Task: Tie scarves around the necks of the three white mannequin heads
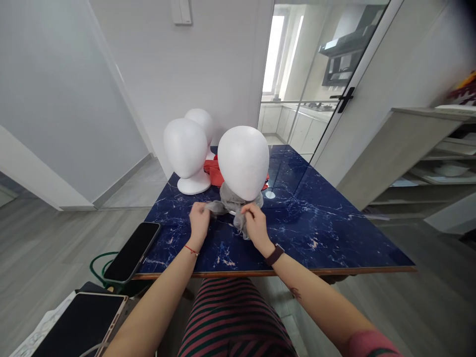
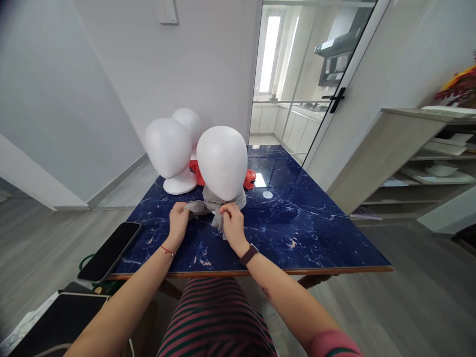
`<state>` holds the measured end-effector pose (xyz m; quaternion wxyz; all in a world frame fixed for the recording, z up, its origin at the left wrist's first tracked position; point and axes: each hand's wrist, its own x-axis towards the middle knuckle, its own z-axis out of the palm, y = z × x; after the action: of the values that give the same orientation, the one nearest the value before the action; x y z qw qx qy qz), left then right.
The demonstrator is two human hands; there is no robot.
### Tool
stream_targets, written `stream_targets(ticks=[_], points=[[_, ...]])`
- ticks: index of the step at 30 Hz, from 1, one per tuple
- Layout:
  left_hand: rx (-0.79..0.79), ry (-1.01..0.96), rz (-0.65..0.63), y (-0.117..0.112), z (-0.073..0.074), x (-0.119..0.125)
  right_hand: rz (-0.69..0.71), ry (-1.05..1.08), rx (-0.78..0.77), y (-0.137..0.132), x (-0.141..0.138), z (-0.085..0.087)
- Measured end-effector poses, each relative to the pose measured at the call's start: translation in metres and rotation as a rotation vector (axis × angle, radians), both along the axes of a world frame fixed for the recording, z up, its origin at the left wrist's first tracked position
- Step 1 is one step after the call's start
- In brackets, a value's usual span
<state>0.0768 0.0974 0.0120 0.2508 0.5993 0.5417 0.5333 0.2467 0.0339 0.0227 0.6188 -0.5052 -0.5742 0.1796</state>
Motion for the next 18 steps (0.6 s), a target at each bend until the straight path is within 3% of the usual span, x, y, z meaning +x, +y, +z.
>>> stream_targets(ticks=[3,6,9,12,15,18], points=[[0.154,0.491,-0.407,-0.019,0.005,0.010,0.211,-0.234,-0.008,-0.008,-0.012,0.004],[0.176,0.722,-0.572,-0.028,0.012,0.015,0.217,-0.329,-0.045,-0.012,-0.015,0.005],[0.122,0.679,-0.593,-0.028,0.016,0.012,0.033,-0.197,-0.083,-0.010,-0.009,0.003],[0.014,0.437,-0.509,-0.023,0.015,0.008,-0.148,-0.041,-0.138,-0.006,-0.003,0.000],[-0.050,0.266,-0.315,-0.018,0.009,0.008,-0.156,-0.111,-0.225,-0.004,-0.004,-0.001],[0.000,0.364,-0.282,-0.015,0.002,0.010,-0.066,-0.297,-0.279,-0.004,-0.010,-0.002]])
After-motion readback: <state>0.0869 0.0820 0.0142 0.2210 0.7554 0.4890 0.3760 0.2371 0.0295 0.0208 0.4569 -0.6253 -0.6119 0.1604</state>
